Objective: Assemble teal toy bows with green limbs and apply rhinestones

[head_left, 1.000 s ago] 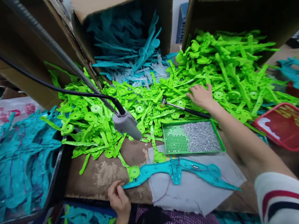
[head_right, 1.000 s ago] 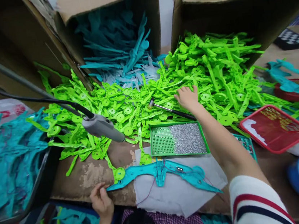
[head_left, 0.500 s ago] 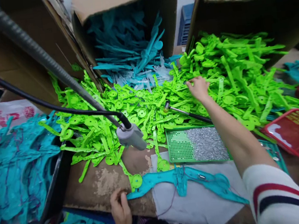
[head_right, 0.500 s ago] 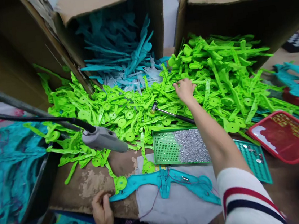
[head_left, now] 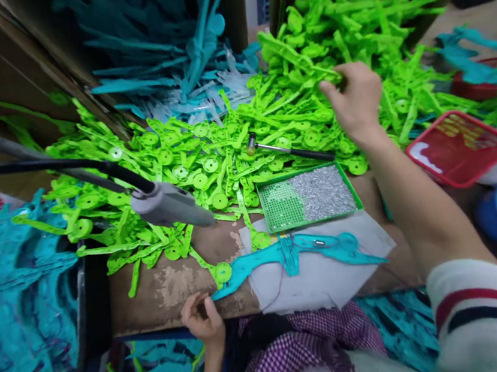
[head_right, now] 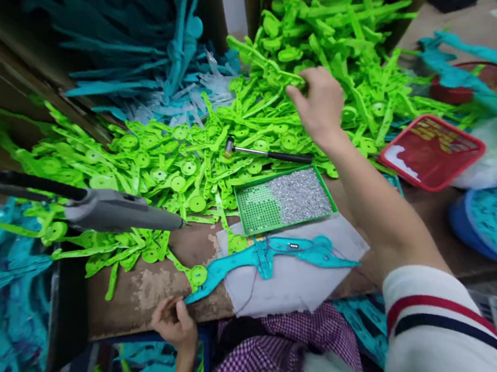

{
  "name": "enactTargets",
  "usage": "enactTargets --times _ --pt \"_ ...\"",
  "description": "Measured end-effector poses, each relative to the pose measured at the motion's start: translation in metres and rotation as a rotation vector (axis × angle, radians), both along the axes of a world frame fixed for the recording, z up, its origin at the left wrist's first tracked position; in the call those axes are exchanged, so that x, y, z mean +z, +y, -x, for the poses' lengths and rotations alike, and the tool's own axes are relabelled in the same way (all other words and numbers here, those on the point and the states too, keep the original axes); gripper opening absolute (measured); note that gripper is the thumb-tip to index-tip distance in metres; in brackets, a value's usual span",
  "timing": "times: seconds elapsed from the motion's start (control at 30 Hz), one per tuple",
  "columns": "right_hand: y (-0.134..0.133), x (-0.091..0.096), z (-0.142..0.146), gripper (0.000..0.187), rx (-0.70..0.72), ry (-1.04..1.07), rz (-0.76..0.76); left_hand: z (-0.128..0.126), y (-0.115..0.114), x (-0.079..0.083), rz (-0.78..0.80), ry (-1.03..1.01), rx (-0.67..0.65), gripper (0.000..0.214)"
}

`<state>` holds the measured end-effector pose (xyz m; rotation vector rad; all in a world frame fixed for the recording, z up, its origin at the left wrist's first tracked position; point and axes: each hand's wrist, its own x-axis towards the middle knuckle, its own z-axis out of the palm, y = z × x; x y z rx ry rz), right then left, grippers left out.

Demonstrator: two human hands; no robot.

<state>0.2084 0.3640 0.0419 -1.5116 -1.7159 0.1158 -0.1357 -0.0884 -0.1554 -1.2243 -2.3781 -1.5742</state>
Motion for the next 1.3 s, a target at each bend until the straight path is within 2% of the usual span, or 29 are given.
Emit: enactTargets --times 0.03,0.1,0.17,0.2,0.3,0.37,0.4,0.47,0.57,0.67,0.73,0.83,0.93,1.0,1.07,1.13,1.2,1.3 --pt "-0.036 -0.003 -0.02 0.059 0.028 0.123 -0.008 -0.001 0.001 0.008 -0.021 0.046 -0.02 0.033" --pt "-0.116 -0.019 -0.056 0.058 -0.002 0.444 -0.01 -0.01 0.007 0.035 -0.069 0.195 -0.053 0.034" --pt "-0.194 -0.04 -0.082 0.053 -0.115 0.748 -0.022 -0.029 0.019 0.073 -0.074 0.34 -0.152 0.024" --pt "-0.228 -0.051 -0.091 0.053 -0.171 0.846 0.025 -0.044 0.029 0.093 -0.074 0.359 -0.253 0.019" --pt "-0.302 -0.072 -0.1 0.052 -0.361 1.112 0.141 -0.103 0.073 0.149 -0.073 0.35 -0.766 0.018" --pt "-0.328 -0.076 -0.1 0.051 -0.424 1.181 0.163 -0.149 0.107 0.168 -0.014 0.437 -1.109 0.017" --pt "-0.335 -0.076 -0.099 0.05 -0.43 1.173 0.152 -0.171 0.123 0.17 0.037 0.519 -1.237 0.017" --pt "-0.345 -0.073 -0.101 0.05 -0.403 1.14 0.122 -0.208 0.149 0.164 0.224 0.63 -1.331 0.019" --pt "-0.355 -0.07 -0.107 0.05 -0.341 1.149 0.148 -0.241 0.171 0.137 0.463 0.671 -1.274 0.022" --pt "-0.363 -0.07 -0.109 0.045 -0.311 1.157 0.191 -0.253 0.18 0.114 0.591 0.745 -1.234 0.022" --pt "-0.366 -0.069 -0.104 0.041 -0.291 1.132 0.2 -0.256 0.186 0.106 0.603 0.798 -1.254 0.027" --pt "-0.368 -0.06 -0.096 0.035 -0.281 1.075 0.202 -0.258 0.195 0.108 0.608 0.788 -1.281 0.031" --pt "-0.375 -0.048 -0.098 0.027 -0.36 0.969 0.154 -0.251 0.201 0.114 0.597 0.613 -1.304 0.026" --pt "-0.377 -0.046 -0.101 0.024 -0.412 0.908 0.113 -0.238 0.198 0.116 0.522 0.484 -1.43 0.021" --pt "-0.374 -0.055 -0.101 0.029 -0.381 0.87 0.173 -0.22 0.191 0.114 0.429 0.436 -1.626 0.014" --pt "-0.365 -0.07 -0.097 0.041 -0.268 0.839 0.334 -0.204 0.182 0.111 0.382 0.449 -1.753 0.01" --pt "-0.354 -0.086 -0.091 0.051 -0.151 0.782 0.474 -0.195 0.174 0.109 0.422 0.439 -1.744 0.014" --pt "-0.337 -0.1 -0.09 0.052 -0.074 0.577 0.514 -0.205 0.17 0.11 0.534 0.359 -1.642 0.016"
